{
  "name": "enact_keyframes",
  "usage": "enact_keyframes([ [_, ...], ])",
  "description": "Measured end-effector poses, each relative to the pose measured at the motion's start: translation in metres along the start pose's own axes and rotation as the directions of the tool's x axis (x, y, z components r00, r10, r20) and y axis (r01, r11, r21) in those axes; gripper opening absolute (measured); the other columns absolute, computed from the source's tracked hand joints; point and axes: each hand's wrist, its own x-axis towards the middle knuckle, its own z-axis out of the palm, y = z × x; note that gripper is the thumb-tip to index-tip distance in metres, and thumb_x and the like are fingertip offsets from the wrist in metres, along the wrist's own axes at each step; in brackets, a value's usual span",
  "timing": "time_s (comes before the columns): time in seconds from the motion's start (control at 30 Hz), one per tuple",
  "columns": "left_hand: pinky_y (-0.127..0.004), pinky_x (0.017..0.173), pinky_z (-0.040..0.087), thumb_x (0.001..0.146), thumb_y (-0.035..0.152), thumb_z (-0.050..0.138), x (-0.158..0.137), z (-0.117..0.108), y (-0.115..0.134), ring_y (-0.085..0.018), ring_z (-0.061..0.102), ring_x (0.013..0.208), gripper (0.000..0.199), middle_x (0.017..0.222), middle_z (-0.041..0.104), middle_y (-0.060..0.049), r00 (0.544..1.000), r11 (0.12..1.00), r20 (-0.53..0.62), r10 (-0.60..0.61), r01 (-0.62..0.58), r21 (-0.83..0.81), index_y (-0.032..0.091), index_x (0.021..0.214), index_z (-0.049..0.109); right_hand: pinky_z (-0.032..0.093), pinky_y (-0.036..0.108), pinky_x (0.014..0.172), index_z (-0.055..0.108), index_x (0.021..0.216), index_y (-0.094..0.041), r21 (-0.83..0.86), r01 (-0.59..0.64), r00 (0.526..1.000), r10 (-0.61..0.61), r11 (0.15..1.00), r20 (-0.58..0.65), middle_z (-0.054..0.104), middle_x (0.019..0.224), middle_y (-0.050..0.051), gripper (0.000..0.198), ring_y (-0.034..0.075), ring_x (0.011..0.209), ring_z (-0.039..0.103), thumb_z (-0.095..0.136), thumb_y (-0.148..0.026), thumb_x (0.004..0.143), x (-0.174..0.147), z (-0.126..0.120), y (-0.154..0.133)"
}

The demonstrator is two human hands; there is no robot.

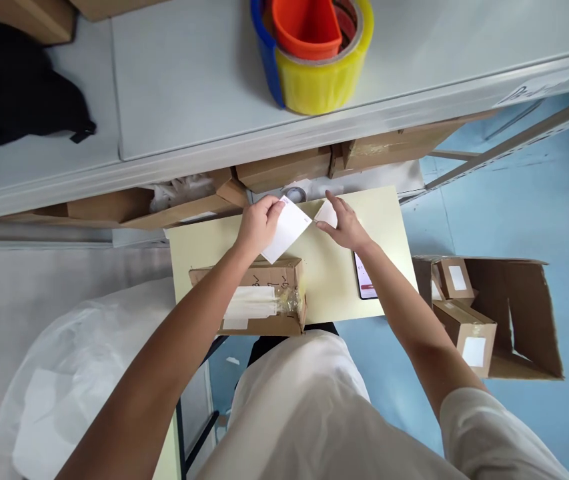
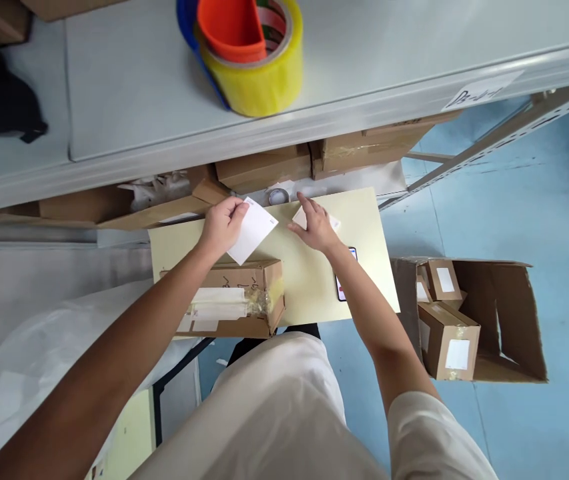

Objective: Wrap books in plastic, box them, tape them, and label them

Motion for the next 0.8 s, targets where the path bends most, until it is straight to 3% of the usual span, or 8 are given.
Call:
enact_keyframes([
  [0.13,-0.024,0.059,0.039,0.088,0.038,0.051,-0.041,-0.020,0.023,-0.013,0.054,0.060,0.026,0.067,0.064,-0.001,0.998,0.976,-0.031,-0.060,0.052,-0.210,0.018,0.081,0.066,0.052,0.040,0.081,0.038,0.137,-0.022,0.471,0.004,0.998,-0.031,0.882,0.049,0.065,0.110,0.011,0.069,0.023,0.094,0.064,0.052,-0.061,0.083,-0.031,0.010,-0.065],
  [0.27,-0.024,0.057,0.044,0.081,0.043,0.061,-0.096,-0.047,0.028,-0.015,0.061,0.064,0.031,0.076,0.069,-0.002,0.979,0.806,0.138,-0.150,0.202,-0.556,0.018,0.099,0.065,0.054,0.035,0.065,0.046,0.125,-0.023,0.559,-0.029,0.996,0.069,0.828,-0.051,0.065,0.085,0.004,0.055,0.019,0.072,0.063,0.059,-0.053,0.081,-0.061,0.018,-0.108],
  [0.37,-0.025,0.061,0.048,0.072,0.041,0.071,-0.140,-0.064,0.021,-0.017,0.064,0.068,0.032,0.079,0.072,-0.005,0.953,0.690,0.226,-0.200,0.301,-0.658,0.017,0.091,0.066,0.055,0.040,0.071,0.041,0.130,-0.022,0.400,0.050,0.968,0.054,0.915,-0.245,0.065,0.097,0.009,0.053,0.023,0.084,0.064,0.056,-0.045,0.084,-0.086,0.020,-0.133],
  [0.47,-0.028,0.067,0.051,0.069,0.041,0.074,-0.176,-0.074,0.018,-0.017,0.066,0.070,0.028,0.079,0.072,-0.005,0.946,0.622,0.168,-0.278,0.311,-0.719,0.017,0.079,0.066,0.048,0.049,0.090,0.038,0.135,-0.021,-0.008,0.166,0.883,-0.152,0.986,-0.444,0.058,0.123,0.016,0.058,0.029,0.114,0.055,0.059,-0.037,0.083,-0.119,0.029,-0.170],
  [0.53,-0.029,0.070,0.052,0.068,0.043,0.075,-0.195,-0.079,0.021,-0.017,0.066,0.071,0.029,0.078,0.072,-0.004,0.942,0.559,0.124,-0.312,0.288,-0.778,0.017,0.080,0.066,0.044,0.049,0.098,0.048,0.129,-0.023,-0.228,0.290,0.861,-0.357,0.930,-0.362,0.059,0.126,0.014,0.048,0.029,0.119,0.053,0.060,-0.032,0.083,-0.143,0.041,-0.198],
  [0.6,-0.030,0.072,0.053,0.067,0.045,0.075,-0.210,-0.085,0.024,-0.017,0.066,0.072,0.033,0.080,0.072,-0.003,0.943,0.467,0.116,-0.312,0.259,-0.845,0.018,0.083,0.067,0.043,0.046,0.099,0.056,0.119,-0.026,-0.324,0.387,0.853,-0.469,0.863,-0.230,0.064,0.122,0.010,0.033,0.026,0.114,0.058,0.059,-0.029,0.086,-0.162,0.056,-0.222],
  [0.73,-0.034,0.082,0.053,0.069,0.049,0.074,-0.239,-0.102,0.025,-0.017,0.068,0.079,0.039,0.089,0.072,-0.004,0.956,0.175,0.221,-0.191,0.255,-0.951,0.019,0.092,0.066,0.042,0.046,0.100,0.060,0.114,-0.027,-0.394,0.362,0.837,-0.480,0.845,-0.261,0.067,0.120,0.008,0.024,0.023,0.107,0.064,0.054,-0.028,0.090,-0.185,0.077,-0.249],
  [0.8,-0.036,0.087,0.052,0.068,0.048,0.076,-0.253,-0.109,0.022,-0.018,0.068,0.083,0.038,0.088,0.071,-0.004,0.956,0.105,0.264,-0.127,0.277,-0.955,0.019,0.090,0.064,0.042,0.046,0.099,0.061,0.113,-0.027,-0.401,0.356,0.833,-0.481,0.844,-0.274,0.068,0.117,0.008,0.024,0.022,0.106,0.065,0.055,-0.028,0.090,-0.193,0.081,-0.256],
])
